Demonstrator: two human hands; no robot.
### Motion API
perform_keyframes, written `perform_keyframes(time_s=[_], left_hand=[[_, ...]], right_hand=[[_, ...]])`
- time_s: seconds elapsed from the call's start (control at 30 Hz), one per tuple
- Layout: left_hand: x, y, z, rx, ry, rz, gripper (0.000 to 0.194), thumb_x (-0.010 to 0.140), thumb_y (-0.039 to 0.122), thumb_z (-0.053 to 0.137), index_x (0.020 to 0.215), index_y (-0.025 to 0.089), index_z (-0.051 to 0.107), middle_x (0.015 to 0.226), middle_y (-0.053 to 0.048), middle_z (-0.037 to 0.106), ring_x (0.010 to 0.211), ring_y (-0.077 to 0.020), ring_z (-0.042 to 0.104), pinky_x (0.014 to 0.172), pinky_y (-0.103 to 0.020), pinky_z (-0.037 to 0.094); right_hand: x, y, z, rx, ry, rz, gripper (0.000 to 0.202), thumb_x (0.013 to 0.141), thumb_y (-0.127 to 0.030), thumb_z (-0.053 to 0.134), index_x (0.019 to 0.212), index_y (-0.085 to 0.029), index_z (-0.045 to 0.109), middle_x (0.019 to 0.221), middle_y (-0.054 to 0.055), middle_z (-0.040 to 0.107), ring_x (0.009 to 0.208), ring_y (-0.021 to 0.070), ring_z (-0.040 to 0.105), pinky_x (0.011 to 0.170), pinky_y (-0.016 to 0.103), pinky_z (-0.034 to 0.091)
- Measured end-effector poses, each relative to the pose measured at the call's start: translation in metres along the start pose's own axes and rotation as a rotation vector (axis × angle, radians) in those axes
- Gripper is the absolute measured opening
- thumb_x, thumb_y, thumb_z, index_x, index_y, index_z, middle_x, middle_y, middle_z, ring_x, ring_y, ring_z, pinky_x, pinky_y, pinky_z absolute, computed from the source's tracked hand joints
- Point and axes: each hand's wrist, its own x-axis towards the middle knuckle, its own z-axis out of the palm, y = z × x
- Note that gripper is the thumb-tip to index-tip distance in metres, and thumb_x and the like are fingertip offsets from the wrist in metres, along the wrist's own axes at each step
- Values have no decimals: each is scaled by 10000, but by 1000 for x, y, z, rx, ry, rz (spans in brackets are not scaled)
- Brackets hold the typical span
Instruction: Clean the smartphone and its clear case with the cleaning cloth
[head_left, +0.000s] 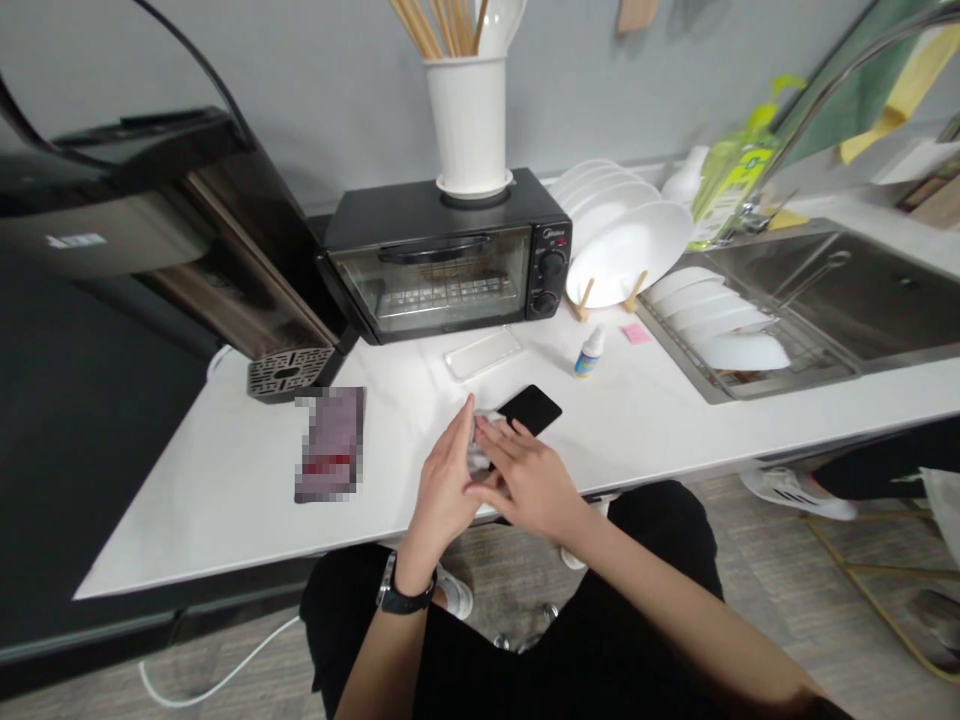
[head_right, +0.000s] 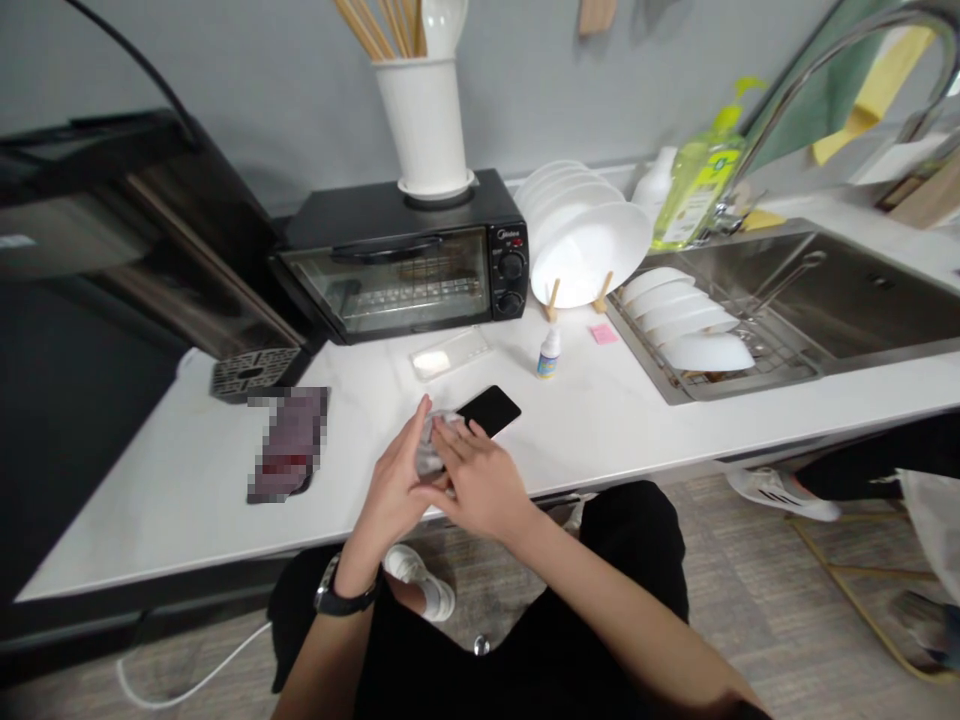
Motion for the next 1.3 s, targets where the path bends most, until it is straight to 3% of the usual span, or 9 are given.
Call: perform_keyframes(time_s=[0.07,0.23,0.4,0.57,0.73,0.93,1.07,1.23,1.3], left_hand=[[0,1,0,-3,-17,-10,705,653,175,456,1178,310,6,1236,74,179,1093,-162,269,923,-316,257],[1,1,2,-7,-2,-35,694,671,206,444,1171,326,-22,1234,88,176,1090,-156,275,925,-327,242],[0,-1,0,-43,-25,-24,741,644,179,475,1177,308,-24,1242,74,159,1081,-147,289,924,-291,255],[0,0,-1,-60,12,-30,717,662,190,456,1171,327,-31,1240,82,156,1079,-149,294,935,-312,236],[1,0,-1,-29,-26,-25,728,645,180,470,1169,339,-9,1230,90,185,1099,-160,256,927,-326,254],[2,2,-1,-25,4,-18,704,665,181,448,1173,323,-19,1235,74,176,1101,-164,251,932,-347,240],[1,2,-2,-24,-12,-6,728,638,158,472,1171,333,9,1227,72,203,1095,-171,264,916,-348,268],[1,0,0,-29,8,-4,697,658,194,457,1179,308,8,1242,64,162,1104,-164,245,928,-329,251],[1,0,0,-22,8,3,685,663,178,444,1180,304,11,1245,69,147,1113,-153,224,938,-319,233]], right_hand=[[-7,1,-4,18,-32,-17,528,684,-493,309,1148,-246,254,1184,-29,298,1079,163,265,938,332,205],[-7,14,-10,-34,56,170,462,724,-418,299,1142,-222,277,1190,0,286,1085,195,248,925,383,203],[-6,0,-6,62,-41,-45,514,686,-454,346,1145,-238,261,1173,-19,320,1068,170,286,924,355,233],[-5,12,-9,-14,22,118,418,739,-372,297,1131,-226,293,1175,8,316,1073,178,274,916,386,232],[-6,2,-4,48,-51,-31,495,691,-469,312,1137,-257,271,1177,-35,310,1072,153,280,932,338,226],[-3,9,-7,-45,54,167,469,723,-420,293,1144,-214,276,1190,14,287,1088,193,239,926,404,190],[-8,1,-8,0,-32,-43,519,679,-467,334,1148,-258,254,1174,-33,312,1077,171,264,926,367,219],[-8,10,-12,-84,51,144,465,718,-400,316,1154,-257,244,1181,-12,296,1074,203,263,917,421,191],[-2,7,-9,-70,59,116,489,708,-414,331,1156,-237,248,1177,0,305,1077,207,260,918,420,188]])
